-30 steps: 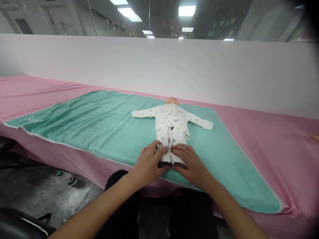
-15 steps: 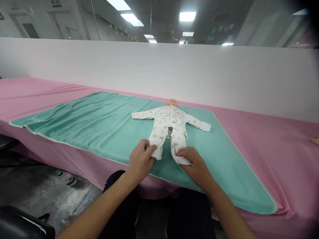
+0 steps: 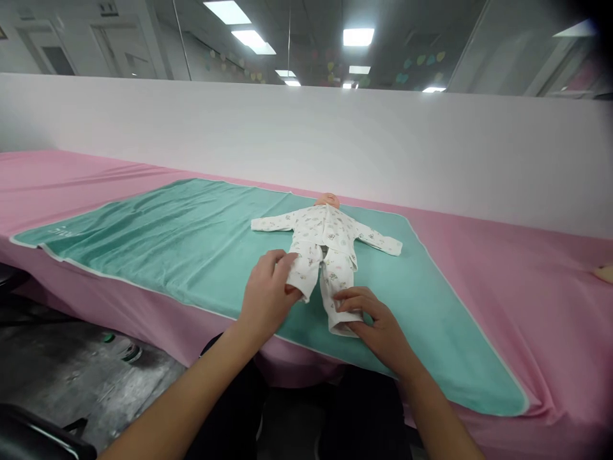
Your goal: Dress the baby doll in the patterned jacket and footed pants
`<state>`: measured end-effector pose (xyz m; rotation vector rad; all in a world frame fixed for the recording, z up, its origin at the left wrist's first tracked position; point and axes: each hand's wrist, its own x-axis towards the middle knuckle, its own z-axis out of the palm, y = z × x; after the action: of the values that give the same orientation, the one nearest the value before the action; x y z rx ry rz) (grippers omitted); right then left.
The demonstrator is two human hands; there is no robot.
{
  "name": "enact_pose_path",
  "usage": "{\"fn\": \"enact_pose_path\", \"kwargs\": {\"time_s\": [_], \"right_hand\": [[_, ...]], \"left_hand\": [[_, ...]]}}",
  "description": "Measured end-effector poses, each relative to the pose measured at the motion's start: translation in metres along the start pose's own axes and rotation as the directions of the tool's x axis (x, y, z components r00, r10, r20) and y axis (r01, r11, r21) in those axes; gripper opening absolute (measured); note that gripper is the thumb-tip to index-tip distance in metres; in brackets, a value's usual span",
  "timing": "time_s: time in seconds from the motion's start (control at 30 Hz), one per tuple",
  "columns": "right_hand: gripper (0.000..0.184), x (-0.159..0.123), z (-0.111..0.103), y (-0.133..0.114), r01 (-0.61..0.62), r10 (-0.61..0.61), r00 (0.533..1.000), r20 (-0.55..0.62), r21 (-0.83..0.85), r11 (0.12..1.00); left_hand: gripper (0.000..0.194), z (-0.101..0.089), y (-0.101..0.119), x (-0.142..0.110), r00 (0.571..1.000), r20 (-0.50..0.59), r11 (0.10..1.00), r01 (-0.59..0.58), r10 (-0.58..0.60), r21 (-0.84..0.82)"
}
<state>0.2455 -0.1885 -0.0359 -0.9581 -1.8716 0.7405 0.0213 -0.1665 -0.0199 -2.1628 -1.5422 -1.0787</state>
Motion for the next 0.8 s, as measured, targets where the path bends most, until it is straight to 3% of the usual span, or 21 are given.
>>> {"fn": "enact_pose_path", "kwargs": {"time_s": [0.07,0.13,0.23,0.5,0.63,0.8], "right_hand": [[0.023,0.000,0.001,-0.003,-0.041,0.040,0.998,0.047,0.014,0.999],[0.020,0.000,0.001,-0.005,-0.081,0.078,0.994,0.073,0.037,0.996],[0.014,0.001,0.001,-0.006,-0.124,0.119,0.990,0.080,0.058,0.991],[0.009,0.002,0.001,-0.008,-0.123,0.118,0.989,0.087,0.052,0.991],[0.009,0.001,-0.002,-0.010,-0.089,0.080,0.988,0.132,0.064,0.994],[0.019,-0.008,-0.006,-0.011,-0.092,0.065,0.989,0.130,0.209,0.974]], "left_hand": [[0.047,0.000,-0.001,-0.006,0.979,0.149,0.990,0.135,-0.138,0.029],[0.046,0.002,-0.003,-0.016,0.935,0.285,0.977,0.199,-0.212,0.073],[0.045,0.004,-0.007,-0.028,0.904,0.362,0.974,0.210,-0.227,0.086],[0.044,-0.010,-0.011,-0.043,0.968,0.251,1.000,0.005,0.002,-0.030],[0.038,-0.013,-0.012,-0.062,0.971,0.224,0.996,-0.067,0.079,-0.059],[0.036,-0.005,-0.006,-0.097,0.970,0.168,0.977,-0.153,0.178,-0.150]]}}
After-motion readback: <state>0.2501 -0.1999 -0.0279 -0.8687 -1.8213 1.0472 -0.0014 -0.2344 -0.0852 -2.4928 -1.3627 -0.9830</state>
